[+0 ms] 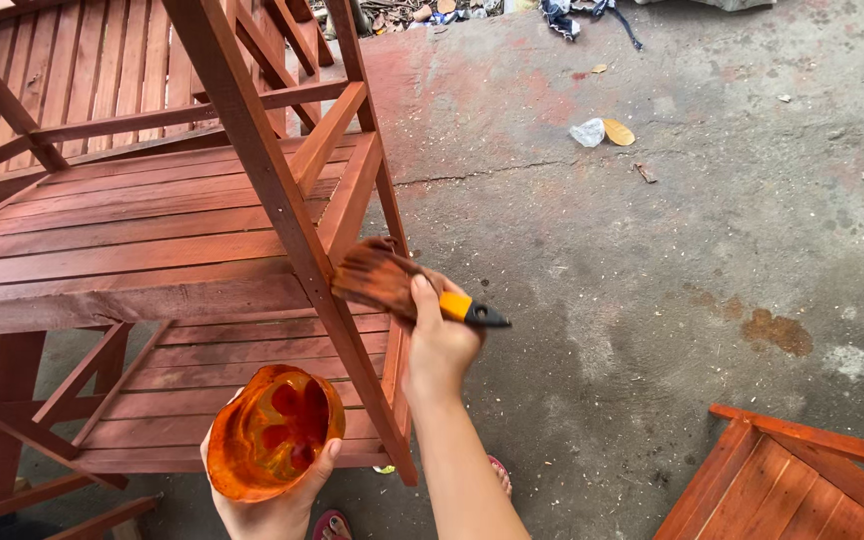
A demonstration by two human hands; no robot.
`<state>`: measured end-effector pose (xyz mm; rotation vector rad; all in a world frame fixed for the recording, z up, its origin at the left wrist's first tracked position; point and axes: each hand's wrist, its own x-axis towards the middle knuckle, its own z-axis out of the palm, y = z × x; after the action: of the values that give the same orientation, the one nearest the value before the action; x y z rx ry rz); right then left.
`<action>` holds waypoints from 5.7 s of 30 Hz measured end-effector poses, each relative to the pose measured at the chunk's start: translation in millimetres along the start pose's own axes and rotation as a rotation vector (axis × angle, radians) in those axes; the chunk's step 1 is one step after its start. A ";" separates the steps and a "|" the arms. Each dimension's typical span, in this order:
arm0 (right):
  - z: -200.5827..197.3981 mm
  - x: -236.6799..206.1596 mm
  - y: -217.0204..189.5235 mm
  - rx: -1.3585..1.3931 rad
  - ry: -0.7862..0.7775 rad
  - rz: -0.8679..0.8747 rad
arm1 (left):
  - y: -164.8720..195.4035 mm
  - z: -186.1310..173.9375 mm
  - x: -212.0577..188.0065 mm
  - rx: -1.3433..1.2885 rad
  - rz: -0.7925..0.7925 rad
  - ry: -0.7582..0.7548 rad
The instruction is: The person applies reddish-brown stain to a wooden chair using a brush and a small plastic container. They repeatedly dip the brush into the container and coat the seat slats, side rails, and legs of the chair.
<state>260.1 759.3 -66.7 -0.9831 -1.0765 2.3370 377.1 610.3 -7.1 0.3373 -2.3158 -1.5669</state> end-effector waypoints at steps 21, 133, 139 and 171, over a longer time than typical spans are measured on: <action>-142.5 -53.1 76.3 -0.369 0.194 0.327 | -56.0 2.6 -20.1 0.015 -0.045 0.033; -256.8 38.8 302.4 -0.937 -0.471 0.632 | -290.5 -47.8 -104.0 0.077 -0.152 -0.141; -298.5 -15.0 271.4 -1.095 -0.237 0.084 | -274.2 -48.5 -108.1 -0.059 -0.170 -0.079; 58.5 -83.9 -16.3 -1.410 -1.341 -1.003 | -139.9 -163.5 -57.2 0.132 -0.156 0.179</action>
<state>275.3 690.8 9.4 1.0517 -2.7948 0.8534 495.8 440.3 -88.3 0.6760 -2.3046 -1.3901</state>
